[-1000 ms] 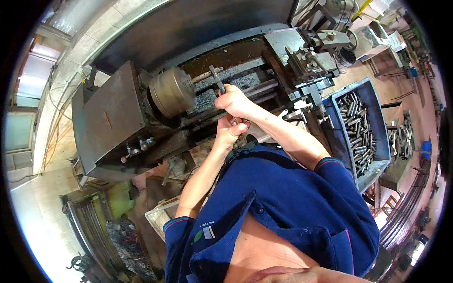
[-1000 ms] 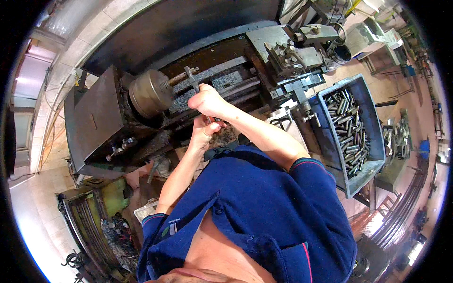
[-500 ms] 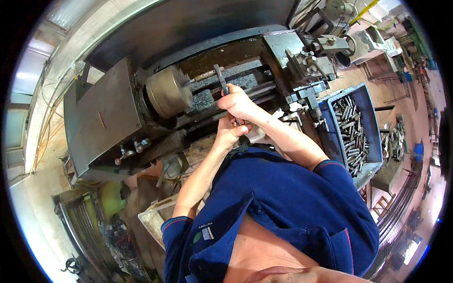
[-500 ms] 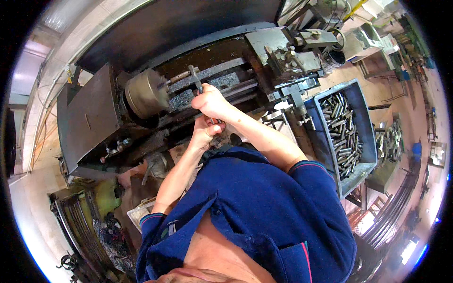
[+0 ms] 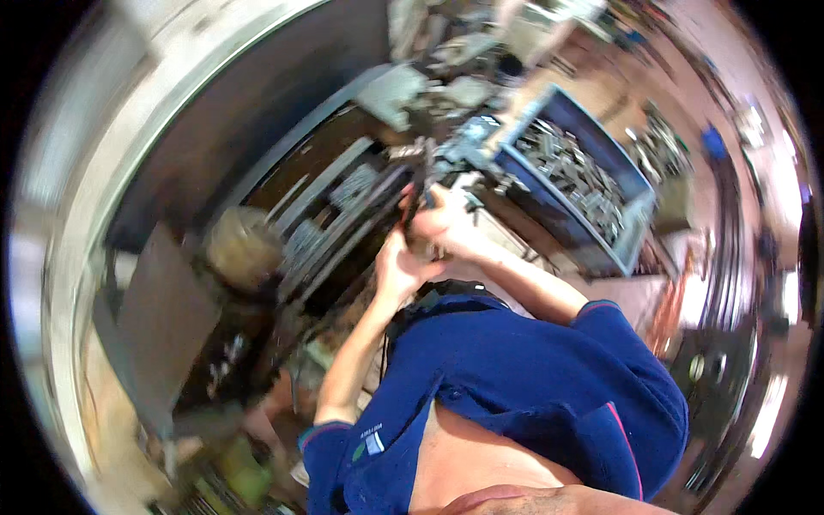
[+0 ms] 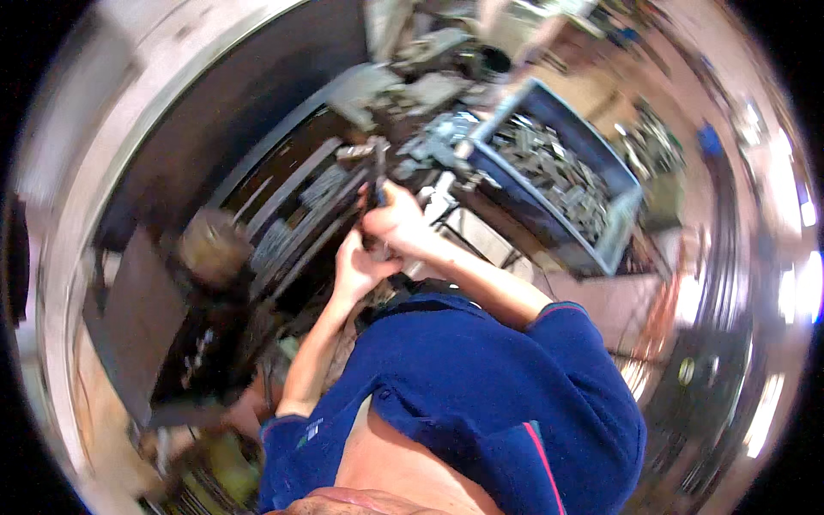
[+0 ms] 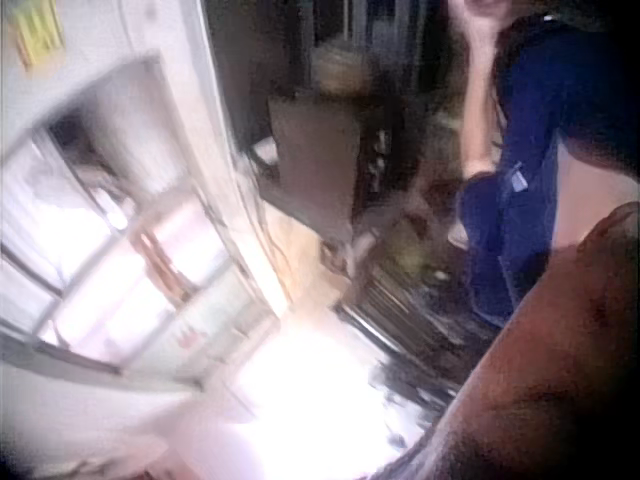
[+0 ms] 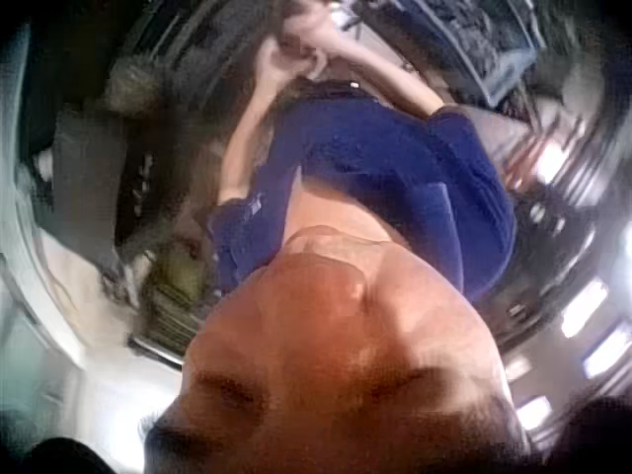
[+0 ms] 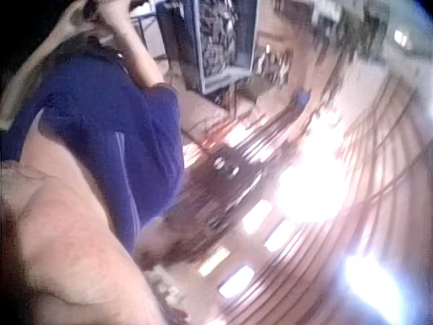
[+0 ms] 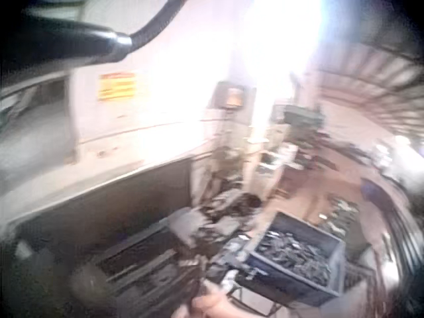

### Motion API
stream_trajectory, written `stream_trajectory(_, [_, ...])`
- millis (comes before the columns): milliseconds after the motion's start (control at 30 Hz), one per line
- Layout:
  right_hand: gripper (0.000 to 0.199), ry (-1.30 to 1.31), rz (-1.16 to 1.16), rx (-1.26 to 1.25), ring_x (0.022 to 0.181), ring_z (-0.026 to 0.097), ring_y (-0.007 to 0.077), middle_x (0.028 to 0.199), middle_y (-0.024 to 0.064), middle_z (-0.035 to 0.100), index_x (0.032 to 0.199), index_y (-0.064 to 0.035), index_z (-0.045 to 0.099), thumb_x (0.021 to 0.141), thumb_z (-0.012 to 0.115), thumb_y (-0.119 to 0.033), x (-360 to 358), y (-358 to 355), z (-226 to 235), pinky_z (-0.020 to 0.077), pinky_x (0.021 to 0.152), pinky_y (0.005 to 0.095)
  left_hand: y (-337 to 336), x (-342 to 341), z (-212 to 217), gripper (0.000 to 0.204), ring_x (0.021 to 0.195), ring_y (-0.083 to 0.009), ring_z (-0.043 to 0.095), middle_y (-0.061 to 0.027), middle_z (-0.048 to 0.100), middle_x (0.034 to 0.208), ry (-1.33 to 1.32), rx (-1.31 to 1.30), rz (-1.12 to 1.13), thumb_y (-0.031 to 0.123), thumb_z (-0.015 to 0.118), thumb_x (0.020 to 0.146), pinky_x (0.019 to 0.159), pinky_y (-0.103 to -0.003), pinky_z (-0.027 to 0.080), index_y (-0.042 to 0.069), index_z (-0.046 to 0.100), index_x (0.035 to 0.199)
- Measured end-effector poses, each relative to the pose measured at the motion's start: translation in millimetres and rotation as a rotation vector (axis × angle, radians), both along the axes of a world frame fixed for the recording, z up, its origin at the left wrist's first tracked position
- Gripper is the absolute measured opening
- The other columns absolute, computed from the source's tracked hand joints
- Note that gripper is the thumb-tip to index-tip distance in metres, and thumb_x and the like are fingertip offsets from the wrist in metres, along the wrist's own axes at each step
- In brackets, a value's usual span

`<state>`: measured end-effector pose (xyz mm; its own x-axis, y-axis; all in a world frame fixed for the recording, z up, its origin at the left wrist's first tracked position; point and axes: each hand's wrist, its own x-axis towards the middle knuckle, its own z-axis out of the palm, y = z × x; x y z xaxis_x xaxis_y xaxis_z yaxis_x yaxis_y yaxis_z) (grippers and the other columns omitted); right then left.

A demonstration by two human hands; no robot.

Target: The person operates a metal turning machine, repeatedly picking up cylindrical metal rods from a bin, inserting them into the machine's chuck, and then removing the processed rods to place them into a wooden crate. The cycle of loading, processing, and unloading is repeated continuously.

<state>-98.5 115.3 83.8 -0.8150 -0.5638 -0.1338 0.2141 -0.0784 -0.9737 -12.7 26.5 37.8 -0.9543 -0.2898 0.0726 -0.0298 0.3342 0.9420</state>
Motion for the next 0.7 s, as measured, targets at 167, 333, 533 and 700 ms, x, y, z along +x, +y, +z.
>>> stream_trajectory(167, [0.032, -0.103, -0.267, 0.069, 0.077, 0.054, 0.0112, 0.087, 0.0039, 0.060, 0.100, -0.0019, 0.055, 0.069, 0.050, -0.005, 31, 66, -41, 0.0440, 0.070, 0.0263, 45, 9, 2, 0.081, 0.096, -0.0324, 0.056, -0.0188, 0.056, 0.101, -0.355, -0.299, -0.234, 0.037, 0.078, 0.048, 0.081, -0.041, 0.044, 0.000, 0.046, 0.112])
stream_trajectory(333, [0.026, -0.300, -0.357, -0.071, 0.046, 0.043, 0.0046, 0.085, 0.0103, 0.065, 0.090, -0.0001, 0.059, 0.070, 0.045, -0.004, 36, 123, -68, 0.0322, 0.039, 0.0204, 60, 20, -11, 0.065, 0.075, -0.0228, 0.061, -0.0137, 0.061, 0.084, -0.262, -0.309, -0.405, 0.027, 0.075, 0.060, 0.070, -0.032, 0.048, 0.000, 0.049, 0.113])
stream_trajectory(533, [0.017, -0.433, -0.360, -0.302, 0.034, 0.033, 0.0038, 0.080, 0.0102, 0.065, 0.089, -0.0044, 0.058, 0.075, 0.048, -0.007, 12, 218, -59, 0.0236, 0.031, 0.0212, 52, 38, -18, 0.039, 0.068, -0.0097, 0.053, -0.0065, 0.061, 0.077, -0.288, -0.084, -0.121, 0.013, 0.067, 0.074, 0.066, -0.025, 0.045, -0.004, 0.054, 0.107])
stream_trajectory(700, [0.017, -0.348, -0.603, -0.552, 0.036, 0.035, 0.0044, 0.085, 0.0130, 0.064, 0.094, -0.0043, 0.055, 0.080, 0.049, -0.010, -46, 303, -51, 0.0276, 0.034, 0.0213, 53, 92, -69, 0.032, 0.057, -0.0044, 0.044, 0.0002, 0.054, 0.069, -0.347, 0.165, 0.115, 0.005, 0.061, 0.080, 0.051, -0.019, 0.037, -0.006, 0.051, 0.108])
